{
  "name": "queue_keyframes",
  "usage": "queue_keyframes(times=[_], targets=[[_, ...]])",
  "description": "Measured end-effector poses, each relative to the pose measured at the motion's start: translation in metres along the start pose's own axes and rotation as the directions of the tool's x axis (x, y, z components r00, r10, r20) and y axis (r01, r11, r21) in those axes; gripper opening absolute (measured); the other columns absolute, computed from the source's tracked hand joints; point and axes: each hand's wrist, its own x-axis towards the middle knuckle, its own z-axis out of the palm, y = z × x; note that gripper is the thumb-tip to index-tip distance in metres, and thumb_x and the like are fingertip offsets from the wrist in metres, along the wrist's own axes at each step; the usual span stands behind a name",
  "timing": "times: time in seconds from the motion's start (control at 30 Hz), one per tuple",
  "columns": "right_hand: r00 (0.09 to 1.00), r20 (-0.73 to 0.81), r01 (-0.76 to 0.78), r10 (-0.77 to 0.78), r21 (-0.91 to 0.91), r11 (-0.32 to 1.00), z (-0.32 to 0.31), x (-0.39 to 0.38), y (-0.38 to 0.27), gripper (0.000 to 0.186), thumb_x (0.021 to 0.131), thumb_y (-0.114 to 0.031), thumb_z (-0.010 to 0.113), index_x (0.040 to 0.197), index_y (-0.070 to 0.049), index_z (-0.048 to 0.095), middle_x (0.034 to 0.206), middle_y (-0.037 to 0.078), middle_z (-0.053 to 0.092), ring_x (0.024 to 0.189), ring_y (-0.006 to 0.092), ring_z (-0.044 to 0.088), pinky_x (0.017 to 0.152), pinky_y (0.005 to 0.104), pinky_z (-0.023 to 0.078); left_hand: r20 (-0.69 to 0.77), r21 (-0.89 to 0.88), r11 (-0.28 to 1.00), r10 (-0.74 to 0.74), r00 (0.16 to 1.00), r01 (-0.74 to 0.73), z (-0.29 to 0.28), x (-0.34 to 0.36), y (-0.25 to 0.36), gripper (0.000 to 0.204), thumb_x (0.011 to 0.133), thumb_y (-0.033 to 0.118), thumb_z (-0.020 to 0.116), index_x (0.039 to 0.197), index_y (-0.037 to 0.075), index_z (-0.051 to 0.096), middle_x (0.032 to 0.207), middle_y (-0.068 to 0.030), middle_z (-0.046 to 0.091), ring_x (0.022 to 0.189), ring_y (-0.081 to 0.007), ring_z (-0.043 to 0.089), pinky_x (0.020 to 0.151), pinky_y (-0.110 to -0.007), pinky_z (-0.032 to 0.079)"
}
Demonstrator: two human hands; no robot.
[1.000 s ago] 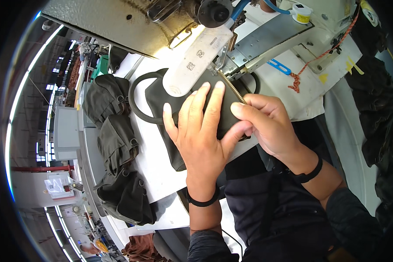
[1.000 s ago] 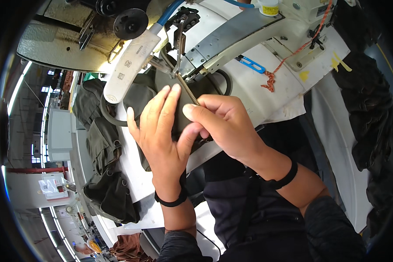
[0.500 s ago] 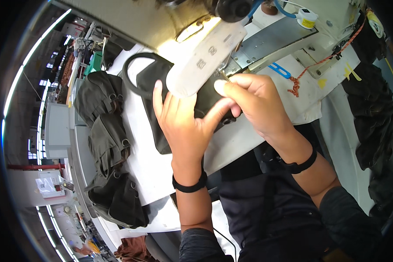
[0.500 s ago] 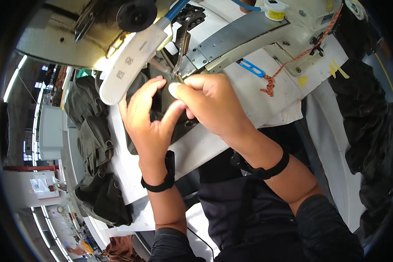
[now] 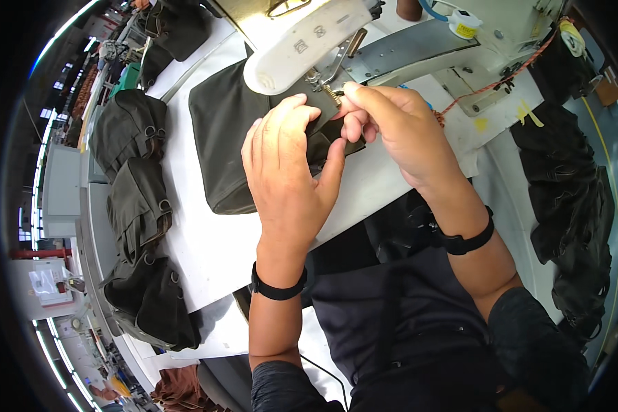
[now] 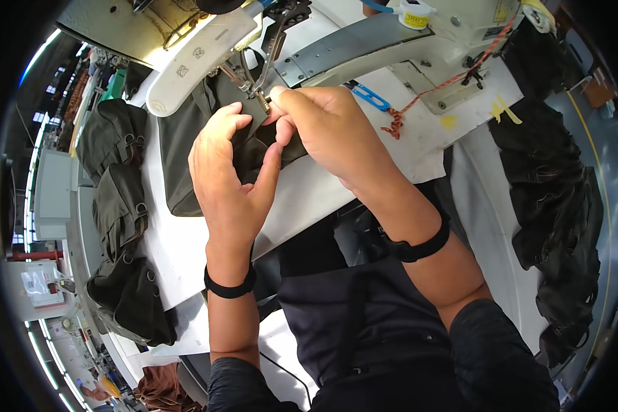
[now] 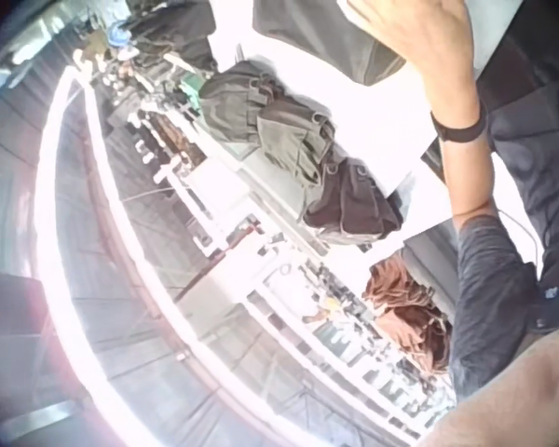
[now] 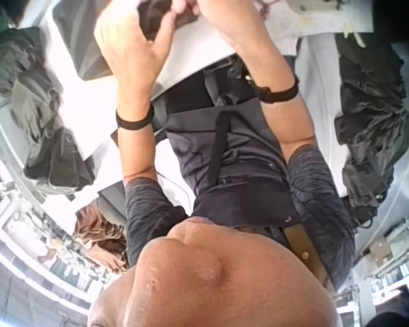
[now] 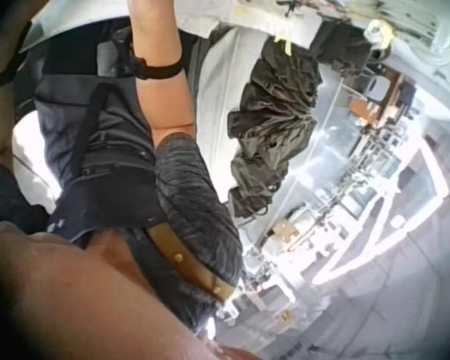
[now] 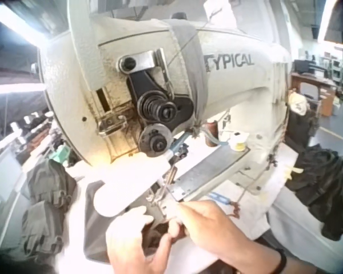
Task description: The person operates an industrial sewing machine to stitch zippers onto dark green canvas bags. They guide the fabric under the needle, align the zipper teeth, and sew along the edges. The person periodically inspects the stitching and adjusts the bag's position to ensure straight seams.
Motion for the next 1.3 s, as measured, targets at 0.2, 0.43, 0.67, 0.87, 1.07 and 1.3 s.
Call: queue_keyframes(times=[0.2,0.43,0.67,0.87,1.07,1.3], targets=[[0.993,0.097,-0.066,0.066,-0.004,0.998,-0.005,0.000,-0.013,0.026,0.102,-0.023,0.067,0.088,-0.001,0.074,0.073,0.002,0.067,0.059,0.0055,0.053,0.055,0.0233,0.043,-0.144,0.067,0.998,0.019,0.989,-0.009,0.010,0.004,0.006,0.037,0.081,0.002,0.080,0.116,0.007,0.070,0.124,-0.0086,0.073,0.111,-0.0267,0.069,0.101,-0.039,0.046],[0.997,0.046,-0.067,0.059,0.213,0.975,0.010,-0.004,0.003,0.021,0.102,-0.020,0.069,0.091,-0.003,0.073,0.072,-0.001,0.064,0.056,0.0039,0.052,0.050,0.0202,0.039,-0.272,0.044,0.999,0.037,0.961,-0.026,0.017,0.007,0.002,0.025,0.082,-0.002,0.079,0.104,0.009,0.073,0.107,-0.0040,0.078,0.096,-0.0226,0.072,0.089,-0.036,0.051],[0.996,-0.053,-0.047,0.068,0.330,0.943,0.021,-0.008,0.008,0.018,0.101,-0.016,0.069,0.089,-0.002,0.072,0.070,-0.001,0.063,0.053,0.0042,0.050,0.048,0.0208,0.038,-0.249,0.010,0.995,0.095,0.964,-0.095,0.010,0.011,-0.001,0.021,0.084,-0.006,0.080,0.101,0.005,0.077,0.105,-0.0082,0.080,0.094,-0.0221,0.075,0.088,-0.033,0.051],[0.990,-0.119,-0.036,0.076,0.307,0.951,0.028,-0.004,0.003,0.019,0.101,-0.015,0.069,0.088,-0.001,0.072,0.070,0.001,0.065,0.052,0.0058,0.054,0.047,0.0217,0.041,-0.224,0.024,0.997,0.082,0.971,-0.078,0.011,0.013,-0.009,0.024,0.084,-0.001,0.081,0.105,0.009,0.076,0.104,-0.0026,0.079,0.093,-0.0201,0.072,0.089,-0.034,0.048],[0.989,-0.138,-0.024,0.058,0.237,0.971,0.028,-0.003,0.001,0.021,0.102,-0.017,0.069,0.092,0.001,0.074,0.072,0.004,0.068,0.052,0.0081,0.059,0.049,0.0230,0.048,-0.200,0.050,0.995,0.091,0.976,-0.083,0.012,0.017,-0.012,0.021,0.086,0.001,0.080,0.105,0.009,0.075,0.102,-0.0021,0.078,0.088,-0.0195,0.070,0.087,-0.034,0.046],[0.991,-0.087,-0.086,0.105,0.201,0.976,0.020,-0.003,-0.004,0.027,0.105,-0.022,0.066,0.098,0.003,0.074,0.074,0.006,0.070,0.054,0.0097,0.063,0.050,0.0233,0.050,-0.223,0.073,0.991,0.122,0.967,-0.108,0.017,0.025,-0.024,0.017,0.087,0.003,0.079,0.103,0.009,0.077,0.094,-0.0014,0.075,0.079,-0.0200,0.064,0.082,-0.035,0.045]])
